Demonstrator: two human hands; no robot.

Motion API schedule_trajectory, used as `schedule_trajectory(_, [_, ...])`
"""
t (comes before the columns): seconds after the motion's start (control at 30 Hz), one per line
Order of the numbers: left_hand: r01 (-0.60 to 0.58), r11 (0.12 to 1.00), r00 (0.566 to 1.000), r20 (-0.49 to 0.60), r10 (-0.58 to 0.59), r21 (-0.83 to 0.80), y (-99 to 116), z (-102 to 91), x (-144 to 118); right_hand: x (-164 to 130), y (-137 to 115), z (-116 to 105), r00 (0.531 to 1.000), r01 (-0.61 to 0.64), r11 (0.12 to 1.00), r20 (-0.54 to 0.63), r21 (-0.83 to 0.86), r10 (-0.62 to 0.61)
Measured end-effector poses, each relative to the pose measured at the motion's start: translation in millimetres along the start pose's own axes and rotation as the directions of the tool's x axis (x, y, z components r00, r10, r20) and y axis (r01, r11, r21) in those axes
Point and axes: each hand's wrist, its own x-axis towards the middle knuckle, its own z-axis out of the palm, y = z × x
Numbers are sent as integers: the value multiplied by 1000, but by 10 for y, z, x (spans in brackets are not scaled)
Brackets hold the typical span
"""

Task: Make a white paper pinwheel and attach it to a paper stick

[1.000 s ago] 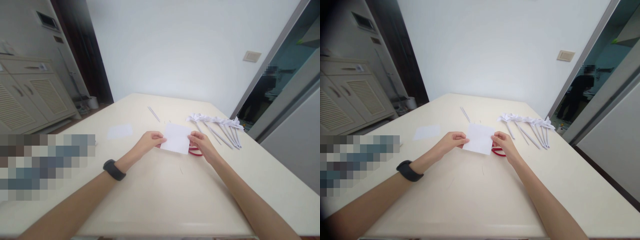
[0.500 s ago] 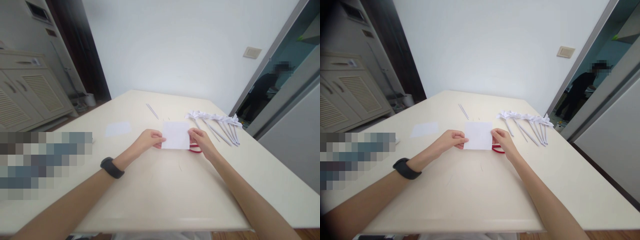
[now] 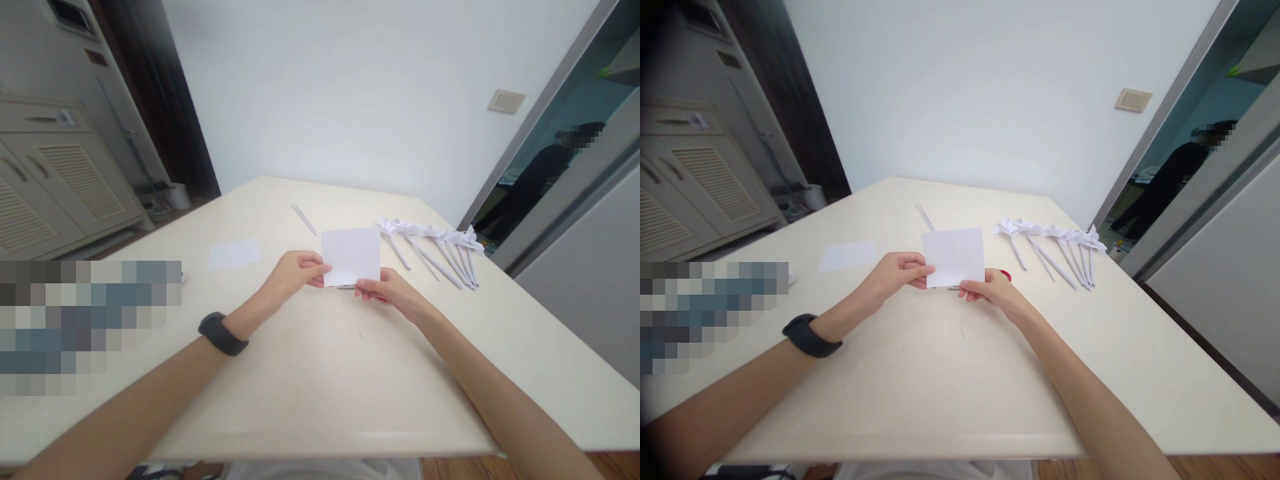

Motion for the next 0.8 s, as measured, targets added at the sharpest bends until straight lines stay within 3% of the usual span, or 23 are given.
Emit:
schedule_trajectory(0.5, [-16,999,999,32,14,49,-17,19,1,-3,3,31,997,8,996,-70,-86,-14])
schedule_trajectory(0.8, [38,998,996,75,-42,52,-21,41,-2,32,15,-69,986,131,989,-118,75,-121])
